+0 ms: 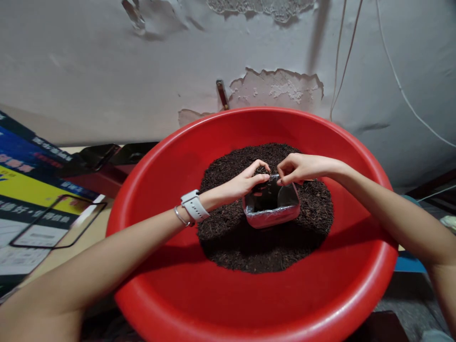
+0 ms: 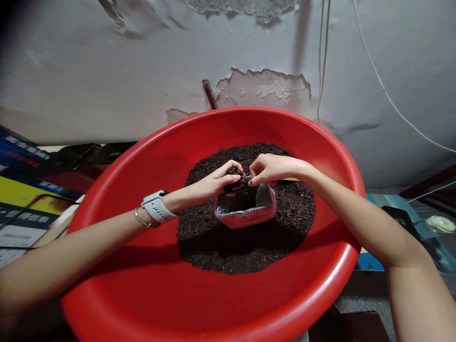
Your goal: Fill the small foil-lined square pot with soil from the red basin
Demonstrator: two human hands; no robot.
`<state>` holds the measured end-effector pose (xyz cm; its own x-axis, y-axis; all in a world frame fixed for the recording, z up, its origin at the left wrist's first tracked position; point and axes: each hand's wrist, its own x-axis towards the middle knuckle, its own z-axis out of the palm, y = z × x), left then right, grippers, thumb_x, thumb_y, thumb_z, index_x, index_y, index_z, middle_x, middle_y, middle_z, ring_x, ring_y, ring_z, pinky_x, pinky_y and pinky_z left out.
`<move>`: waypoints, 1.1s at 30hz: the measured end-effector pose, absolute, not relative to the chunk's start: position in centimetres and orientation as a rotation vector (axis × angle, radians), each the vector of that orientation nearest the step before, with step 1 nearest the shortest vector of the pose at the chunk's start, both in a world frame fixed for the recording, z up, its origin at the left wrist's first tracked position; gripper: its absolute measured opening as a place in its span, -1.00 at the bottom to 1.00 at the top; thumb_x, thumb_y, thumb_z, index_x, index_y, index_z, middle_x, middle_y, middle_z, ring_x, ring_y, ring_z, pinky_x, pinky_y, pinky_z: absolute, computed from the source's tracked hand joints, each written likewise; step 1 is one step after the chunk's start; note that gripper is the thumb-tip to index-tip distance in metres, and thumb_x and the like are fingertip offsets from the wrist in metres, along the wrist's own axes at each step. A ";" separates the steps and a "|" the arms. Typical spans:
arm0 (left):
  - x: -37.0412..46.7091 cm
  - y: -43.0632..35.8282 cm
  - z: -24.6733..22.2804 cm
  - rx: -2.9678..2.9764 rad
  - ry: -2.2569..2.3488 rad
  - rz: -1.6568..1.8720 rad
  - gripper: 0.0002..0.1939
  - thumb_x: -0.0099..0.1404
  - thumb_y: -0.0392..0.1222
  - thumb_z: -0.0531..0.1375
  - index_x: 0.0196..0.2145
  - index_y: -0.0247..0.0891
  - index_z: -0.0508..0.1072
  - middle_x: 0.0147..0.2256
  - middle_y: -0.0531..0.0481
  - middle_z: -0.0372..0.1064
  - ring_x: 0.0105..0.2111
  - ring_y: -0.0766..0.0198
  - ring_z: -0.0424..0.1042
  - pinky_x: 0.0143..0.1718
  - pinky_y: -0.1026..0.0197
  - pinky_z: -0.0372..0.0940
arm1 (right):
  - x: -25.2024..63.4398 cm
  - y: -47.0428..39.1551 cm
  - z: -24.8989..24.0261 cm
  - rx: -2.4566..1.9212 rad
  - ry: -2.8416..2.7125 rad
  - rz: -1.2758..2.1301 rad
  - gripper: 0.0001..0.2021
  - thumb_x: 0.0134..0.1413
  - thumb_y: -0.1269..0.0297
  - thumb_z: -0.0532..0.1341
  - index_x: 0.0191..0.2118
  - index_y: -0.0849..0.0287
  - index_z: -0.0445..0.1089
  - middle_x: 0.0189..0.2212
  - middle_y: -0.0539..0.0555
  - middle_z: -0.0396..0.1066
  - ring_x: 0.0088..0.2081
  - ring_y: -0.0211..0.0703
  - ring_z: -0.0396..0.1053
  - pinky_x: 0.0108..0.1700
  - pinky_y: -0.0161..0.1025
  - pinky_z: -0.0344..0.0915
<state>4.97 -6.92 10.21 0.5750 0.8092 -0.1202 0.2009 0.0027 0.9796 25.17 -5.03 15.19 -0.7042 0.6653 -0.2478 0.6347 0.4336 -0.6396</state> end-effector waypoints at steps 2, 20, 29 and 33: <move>5.0 -6.8 10.0 1.514 0.872 0.610 -0.71 0.18 -0.04 0.13 -0.22 -0.17 0.13 -0.48 0.17 0.08 -0.47 0.40 0.15 -0.45 0.34 0.24 | 25.5 -4.9 15.4 -1.260 -2.675 1.152 -0.71 -0.01 0.09 0.23 -0.51 0.22 0.29 -0.72 -0.11 0.15 -0.64 -0.41 0.11 -0.59 -0.39 -0.01; 4.8 -6.7 9.6 1.663 0.861 0.591 -0.76 0.21 -0.07 0.10 -0.22 -0.19 0.17 -0.44 0.13 0.26 -0.47 0.39 0.27 -0.46 0.33 0.18 | 27.5 -0.9 11.7 -1.605 -2.546 1.386 -0.59 0.06 -0.11 0.16 -0.40 0.21 0.37 -0.68 0.03 0.32 -0.70 -0.34 0.22 -0.62 -0.35 0.20; 4.7 -6.8 9.8 1.603 0.840 0.559 -0.73 0.19 -0.04 0.15 -0.23 -0.21 0.20 -0.36 0.07 0.35 -0.36 0.32 0.39 -0.31 0.24 0.31 | 28.1 0.6 9.5 -2.080 -2.469 1.194 -0.79 0.02 0.18 0.24 -0.33 0.25 0.39 -0.58 0.09 0.38 -0.63 -0.21 0.31 -0.55 -0.23 0.30; 4.5 -6.8 9.9 1.759 0.868 0.537 -0.76 0.23 -0.04 0.13 -0.21 -0.22 0.29 -0.29 0.03 0.36 -0.27 0.27 0.36 -0.25 0.23 0.29 | 27.8 0.5 6.7 -2.038 -2.572 1.182 -0.70 -0.32 0.29 0.40 -0.34 0.27 0.44 -0.60 0.01 0.34 -0.60 -0.21 0.31 -0.53 -0.24 0.29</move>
